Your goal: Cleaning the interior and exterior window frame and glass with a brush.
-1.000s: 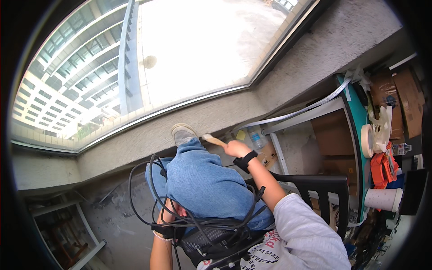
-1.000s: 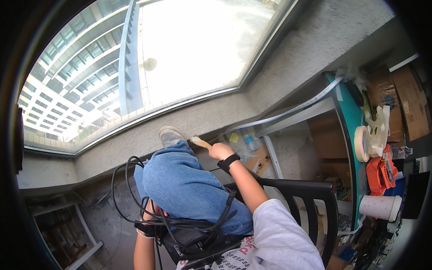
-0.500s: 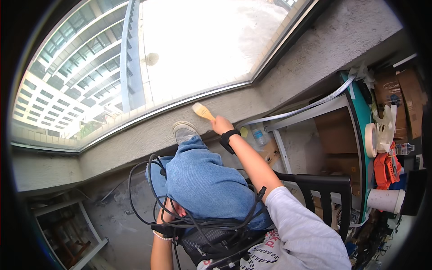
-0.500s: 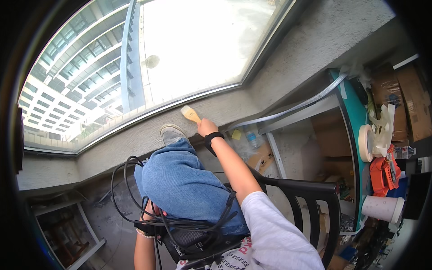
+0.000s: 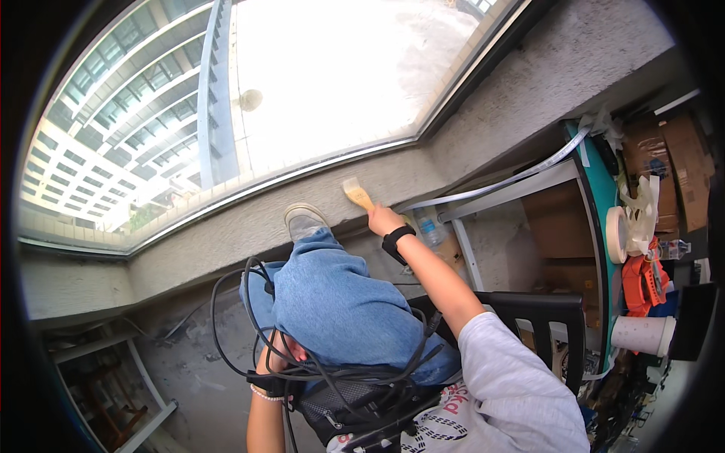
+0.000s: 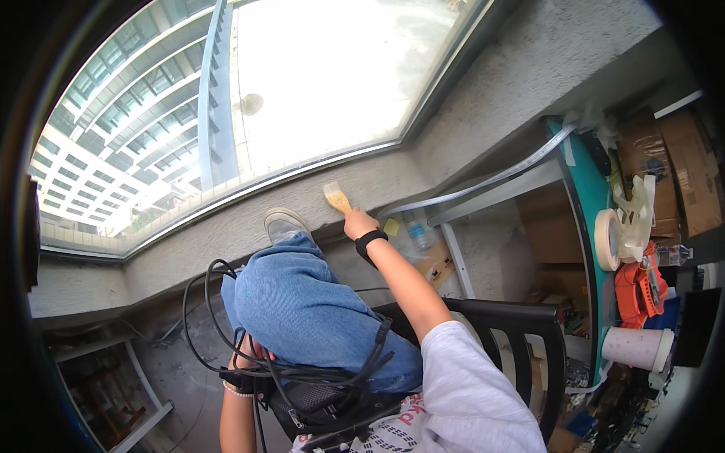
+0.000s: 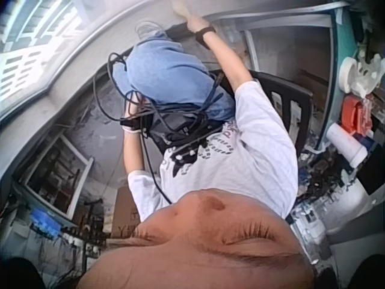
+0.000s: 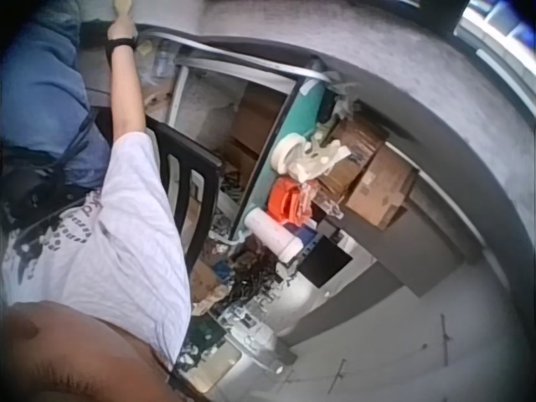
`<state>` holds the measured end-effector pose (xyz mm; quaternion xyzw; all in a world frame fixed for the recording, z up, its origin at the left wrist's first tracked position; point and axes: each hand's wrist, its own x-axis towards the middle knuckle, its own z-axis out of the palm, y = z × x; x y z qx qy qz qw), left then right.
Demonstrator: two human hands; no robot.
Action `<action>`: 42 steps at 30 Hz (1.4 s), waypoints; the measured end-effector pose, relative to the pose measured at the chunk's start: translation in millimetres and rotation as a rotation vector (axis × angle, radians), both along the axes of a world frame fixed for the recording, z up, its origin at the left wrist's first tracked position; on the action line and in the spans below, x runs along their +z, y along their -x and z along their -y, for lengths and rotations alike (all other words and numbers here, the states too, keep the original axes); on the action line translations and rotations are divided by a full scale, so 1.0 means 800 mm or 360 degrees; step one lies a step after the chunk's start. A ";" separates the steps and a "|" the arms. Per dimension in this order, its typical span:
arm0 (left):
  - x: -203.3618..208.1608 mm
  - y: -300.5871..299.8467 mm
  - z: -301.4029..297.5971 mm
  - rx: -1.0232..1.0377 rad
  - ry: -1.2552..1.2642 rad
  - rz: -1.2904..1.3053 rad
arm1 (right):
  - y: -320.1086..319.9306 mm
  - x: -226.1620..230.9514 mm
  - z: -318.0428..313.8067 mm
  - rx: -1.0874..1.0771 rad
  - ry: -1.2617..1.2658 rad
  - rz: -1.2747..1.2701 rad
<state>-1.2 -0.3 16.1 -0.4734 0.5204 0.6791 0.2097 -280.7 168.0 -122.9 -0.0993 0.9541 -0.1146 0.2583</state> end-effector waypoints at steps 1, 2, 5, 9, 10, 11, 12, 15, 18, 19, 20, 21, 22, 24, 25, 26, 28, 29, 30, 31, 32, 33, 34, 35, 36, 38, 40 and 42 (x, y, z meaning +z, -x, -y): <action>-0.006 -0.004 0.003 -0.0003 -0.0038 0.0004 | -0.006 0.001 0.000 0.0010 0.0013 0.0045; -0.009 -0.006 0.006 -0.0006 -0.0075 0.0008 | -0.012 0.002 0.000 0.0015 0.0018 0.0045; -0.003 0.001 -0.006 0.0084 -0.0098 -0.0077 | -0.025 -0.006 -0.023 0.0064 0.0139 -0.0095; -0.026 -0.010 0.003 0.0005 -0.0142 -0.0036 | -0.043 0.000 -0.024 0.0062 0.0021 0.0003; -0.026 -0.010 0.003 -0.0006 -0.0131 -0.0060 | -0.047 0.004 -0.025 0.0062 0.0021 0.0001; -0.026 -0.011 0.003 -0.0016 -0.0120 -0.0083 | -0.051 0.008 -0.027 0.0069 -0.0009 0.0000; -0.027 -0.010 0.003 -0.0016 -0.0120 -0.0085 | -0.055 0.013 -0.029 0.0075 -0.0039 -0.0003; -0.017 -0.004 0.001 -0.0054 -0.0095 0.0027 | -0.063 0.017 -0.033 0.0087 -0.0059 -0.0025; -0.022 -0.006 0.001 -0.0075 -0.0088 -0.0013 | -0.070 0.019 -0.041 0.0085 -0.0047 -0.0014; -0.022 -0.006 0.001 -0.0074 -0.0087 -0.0012 | -0.074 0.020 -0.042 0.0088 -0.0022 -0.0002; -0.022 -0.007 0.000 -0.0058 -0.0097 -0.0045 | -0.076 0.022 -0.044 0.0090 0.0002 0.0010; -0.023 -0.008 0.000 -0.0037 -0.0106 -0.0077 | -0.078 0.025 -0.045 0.0094 0.0005 0.0013; -0.023 -0.008 0.000 -0.0033 -0.0103 -0.0075 | -0.080 0.030 -0.047 0.0074 0.0057 0.0034; -0.025 -0.008 0.001 -0.0087 -0.0088 -0.0029 | -0.081 0.041 -0.050 0.0056 0.0110 0.0058; -0.027 -0.010 0.001 -0.0064 -0.0098 -0.0089 | -0.080 0.050 -0.050 0.0107 0.0160 0.0092; -0.028 -0.011 0.002 -0.0060 -0.0097 -0.0086 | -0.080 0.053 -0.050 0.0158 0.0211 0.0127; -0.028 -0.010 0.004 -0.0093 -0.0121 -0.0045 | -0.076 0.054 -0.049 0.0144 0.0271 0.0124; -0.027 -0.009 0.004 -0.0091 -0.0119 -0.0046 | -0.073 0.053 -0.044 0.0115 0.0405 0.0081; -0.026 -0.008 0.004 -0.0067 -0.0113 -0.0006 | -0.070 0.052 -0.040 0.0084 0.0536 0.0039; -0.026 -0.008 0.003 -0.0041 -0.0105 0.0036 | -0.064 0.051 -0.031 0.0039 0.0651 -0.0038; -0.027 -0.009 0.004 -0.0038 -0.0104 0.0038 | -0.055 0.049 -0.019 0.0018 0.0681 -0.0032; -0.028 -0.010 0.004 -0.0046 -0.0095 0.0027 | -0.043 0.037 -0.011 0.0017 0.0821 -0.0005; -0.030 -0.010 0.004 -0.0057 -0.0088 0.0014 | -0.031 0.018 -0.005 0.0015 0.0958 0.0019; -0.032 -0.010 0.004 -0.0058 -0.0086 0.0015 | -0.021 0.000 0.002 0.0014 0.0961 0.0019; -0.033 -0.008 0.002 -0.0055 -0.0085 0.0012 | -0.010 -0.016 0.008 -0.0013 0.0965 0.0027; -0.029 -0.005 0.001 -0.0042 -0.0078 0.0014 | 0.000 -0.027 0.021 -0.0031 0.0974 0.0043; -0.020 0.001 -0.001 -0.0147 -0.0067 0.0152 | 0.004 -0.034 0.027 -0.0064 0.0717 -0.0102; -0.022 -0.004 0.000 -0.0120 -0.0048 0.0128 | -0.005 -0.037 0.036 -0.0067 0.0676 -0.0066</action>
